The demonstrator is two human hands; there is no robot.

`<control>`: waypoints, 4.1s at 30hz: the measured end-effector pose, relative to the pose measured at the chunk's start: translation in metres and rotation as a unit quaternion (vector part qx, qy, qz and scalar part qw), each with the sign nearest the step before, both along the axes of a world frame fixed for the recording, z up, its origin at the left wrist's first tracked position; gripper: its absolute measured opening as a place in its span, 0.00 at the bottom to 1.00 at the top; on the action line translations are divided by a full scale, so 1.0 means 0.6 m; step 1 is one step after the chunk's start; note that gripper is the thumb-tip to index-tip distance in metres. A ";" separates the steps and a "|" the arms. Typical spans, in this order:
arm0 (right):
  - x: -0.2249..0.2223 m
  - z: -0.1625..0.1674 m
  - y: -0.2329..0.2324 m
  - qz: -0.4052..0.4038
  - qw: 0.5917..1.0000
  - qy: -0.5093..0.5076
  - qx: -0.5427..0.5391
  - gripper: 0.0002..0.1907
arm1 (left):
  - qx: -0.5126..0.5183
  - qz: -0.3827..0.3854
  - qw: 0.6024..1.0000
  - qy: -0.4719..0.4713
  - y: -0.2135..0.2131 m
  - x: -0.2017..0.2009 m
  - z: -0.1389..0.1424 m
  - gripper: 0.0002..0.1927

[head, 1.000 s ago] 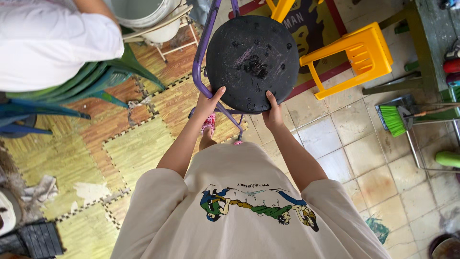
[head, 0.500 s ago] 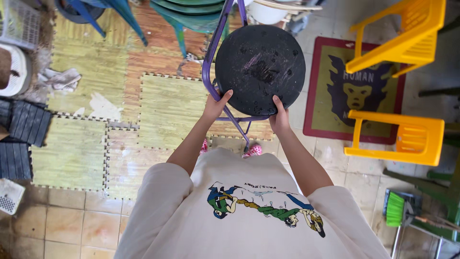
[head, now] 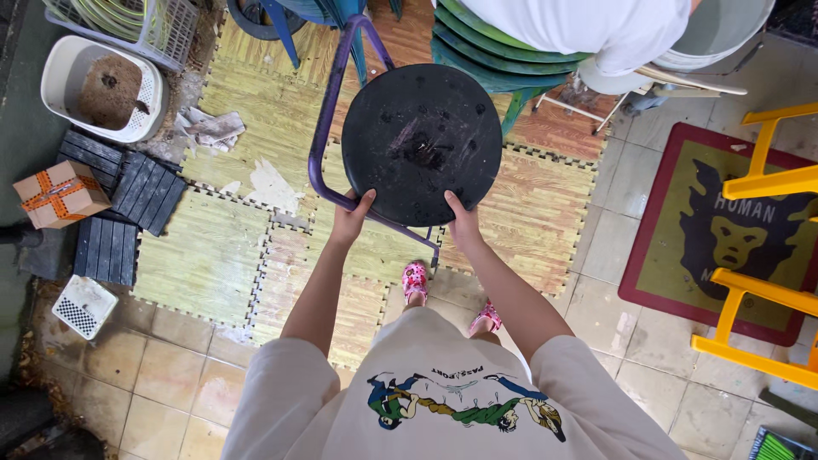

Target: The person sweeps the tiled floor with a push broom, holding a metal dustpan in the other hand, and rinses the dustpan under a tap. They sweep debris across the floor, move a stool and yellow plastic chairs aside, and finish by setting the broom near a workbench.

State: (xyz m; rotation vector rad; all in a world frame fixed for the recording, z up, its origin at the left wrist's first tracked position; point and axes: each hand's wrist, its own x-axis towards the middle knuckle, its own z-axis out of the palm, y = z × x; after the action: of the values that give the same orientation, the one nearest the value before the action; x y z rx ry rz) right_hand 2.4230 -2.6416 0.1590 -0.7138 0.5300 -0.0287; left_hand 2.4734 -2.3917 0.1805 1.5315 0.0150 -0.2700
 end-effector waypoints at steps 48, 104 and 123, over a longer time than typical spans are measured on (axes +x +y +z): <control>-1.055 0.038 -0.473 -0.456 0.840 0.258 0.142 0.15 | 0.182 -0.306 0.890 0.285 -0.662 -0.530 -0.019 0.38; -1.195 -0.163 -1.600 -0.700 0.659 0.193 0.196 0.23 | 0.241 -0.606 0.685 0.325 -2.142 -0.984 -0.211 0.23; -1.312 -0.198 -1.527 -0.730 0.640 0.182 0.156 0.25 | 0.304 -0.695 0.575 0.306 -2.109 -1.051 -0.215 0.23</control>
State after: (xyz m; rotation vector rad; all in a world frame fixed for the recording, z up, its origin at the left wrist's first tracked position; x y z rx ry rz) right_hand 1.6359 -3.5581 0.0402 0.2453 1.3649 -1.3238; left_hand 1.8429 -3.6569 0.0516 1.7054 -0.6497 -2.2746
